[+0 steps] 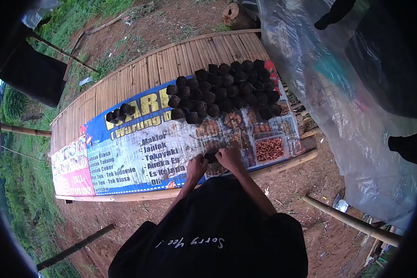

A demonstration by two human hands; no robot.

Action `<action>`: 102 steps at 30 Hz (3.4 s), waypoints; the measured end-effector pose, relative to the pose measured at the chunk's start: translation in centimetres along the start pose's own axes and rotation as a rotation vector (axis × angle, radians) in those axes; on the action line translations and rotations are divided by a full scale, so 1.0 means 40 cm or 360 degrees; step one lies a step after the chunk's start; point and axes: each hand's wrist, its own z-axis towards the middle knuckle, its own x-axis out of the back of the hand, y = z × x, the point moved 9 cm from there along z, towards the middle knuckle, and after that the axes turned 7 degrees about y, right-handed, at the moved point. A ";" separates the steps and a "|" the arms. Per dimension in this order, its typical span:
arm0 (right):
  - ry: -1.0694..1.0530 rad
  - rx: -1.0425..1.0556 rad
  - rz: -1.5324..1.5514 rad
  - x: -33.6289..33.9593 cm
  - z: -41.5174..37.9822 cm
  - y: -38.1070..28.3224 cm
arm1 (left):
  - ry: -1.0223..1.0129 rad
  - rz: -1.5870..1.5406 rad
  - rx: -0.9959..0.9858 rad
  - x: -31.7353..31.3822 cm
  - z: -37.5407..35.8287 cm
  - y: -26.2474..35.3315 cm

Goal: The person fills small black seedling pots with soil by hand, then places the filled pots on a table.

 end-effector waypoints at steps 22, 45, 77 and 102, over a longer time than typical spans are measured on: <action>0.0049 -0.0209 -0.0072 0.026 -0.060 -0.033 | -0.0142 0.0121 -0.0365 0.015 0.036 0.052; 0.0013 -0.0106 -0.0123 -0.006 -0.073 -0.029 | 0.0044 -0.0019 -0.0145 0.003 -0.019 0.004; -0.0004 -0.0169 -0.0266 0.045 -0.075 -0.046 | -0.0075 0.0220 -0.0370 0.001 0.008 0.044; -0.0097 -0.0134 -0.0436 0.027 -0.071 -0.026 | 0.0109 0.0463 -0.0454 0.036 -0.009 0.070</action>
